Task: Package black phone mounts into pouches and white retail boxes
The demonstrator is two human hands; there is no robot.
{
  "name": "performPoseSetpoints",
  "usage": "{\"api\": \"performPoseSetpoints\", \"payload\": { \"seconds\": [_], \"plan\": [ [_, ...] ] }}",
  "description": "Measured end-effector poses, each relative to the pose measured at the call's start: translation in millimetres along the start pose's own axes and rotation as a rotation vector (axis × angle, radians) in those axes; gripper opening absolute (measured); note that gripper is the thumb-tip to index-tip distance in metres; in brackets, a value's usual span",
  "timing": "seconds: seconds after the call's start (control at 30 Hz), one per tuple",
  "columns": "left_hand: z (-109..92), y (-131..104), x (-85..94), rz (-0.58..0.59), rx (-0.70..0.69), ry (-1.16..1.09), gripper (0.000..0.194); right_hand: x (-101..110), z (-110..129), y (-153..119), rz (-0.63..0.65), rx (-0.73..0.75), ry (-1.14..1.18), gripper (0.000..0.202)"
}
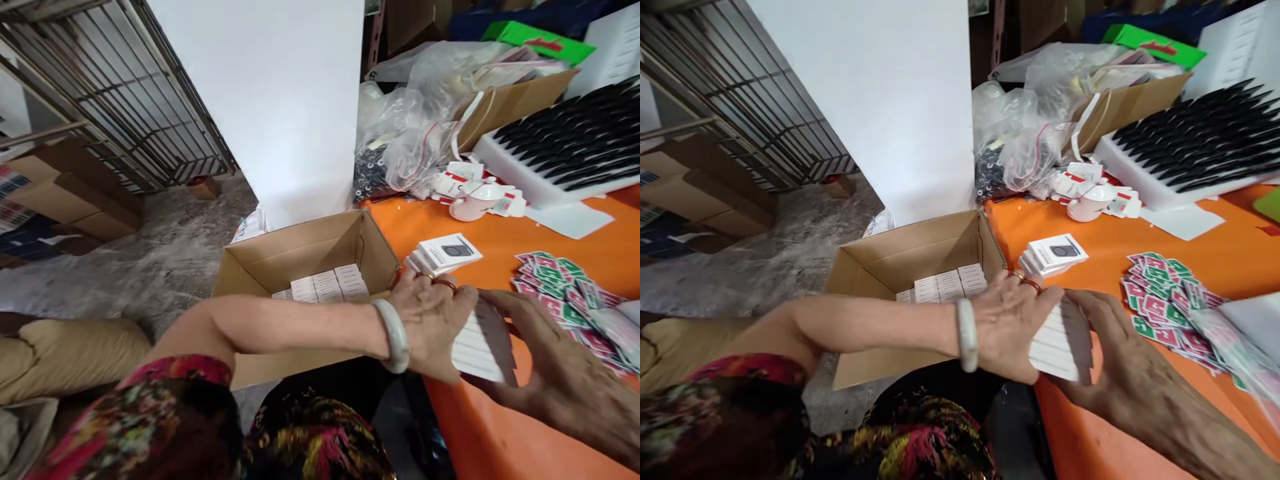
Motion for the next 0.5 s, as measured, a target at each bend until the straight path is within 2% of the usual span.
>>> {"api": "performPoseSetpoints", "payload": {
  "seconds": [0.1, 0.17, 0.23, 0.33, 0.43, 0.5],
  "plan": [
    [41, -32, 35.3, 0.018, 0.133, -0.042, 0.077, -46, 46, 35, 0.131, 0.123, 0.021, 0.075],
    [77, -49, 47.8, 0.053, 0.251, -0.036, 0.075, -87, 66, 63, 0.212, 0.221, 0.032, 0.074],
    [117, -65, 51.4, 0.092, 0.390, 0.002, 0.073, -131, 79, 89, 0.273, 0.299, 0.076, 0.073],
    [175, -89, 42.4, 0.087, 0.603, -0.020, 0.066, -202, 84, 116, 0.442, 0.309, 0.149, 0.078],
    [222, -114, 18.7, 0.058, 0.778, -0.133, 0.067, -266, 82, 127, 0.631, 0.304, 0.139, 0.086],
    [246, -129, 1.9, 0.016, 0.866, -0.246, 0.069, -300, 80, 129, 0.748, 0.342, 0.110, 0.088]
  ]
}}
Point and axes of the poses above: each hand's wrist, its own y-axis towards the middle knuckle, its own x-axis out of the back of the hand, z = x × y, the point moved 5 cm from there along y, towards the middle knuckle, and after that the axes turned 3 degrees about x, right-handed, at the moved point
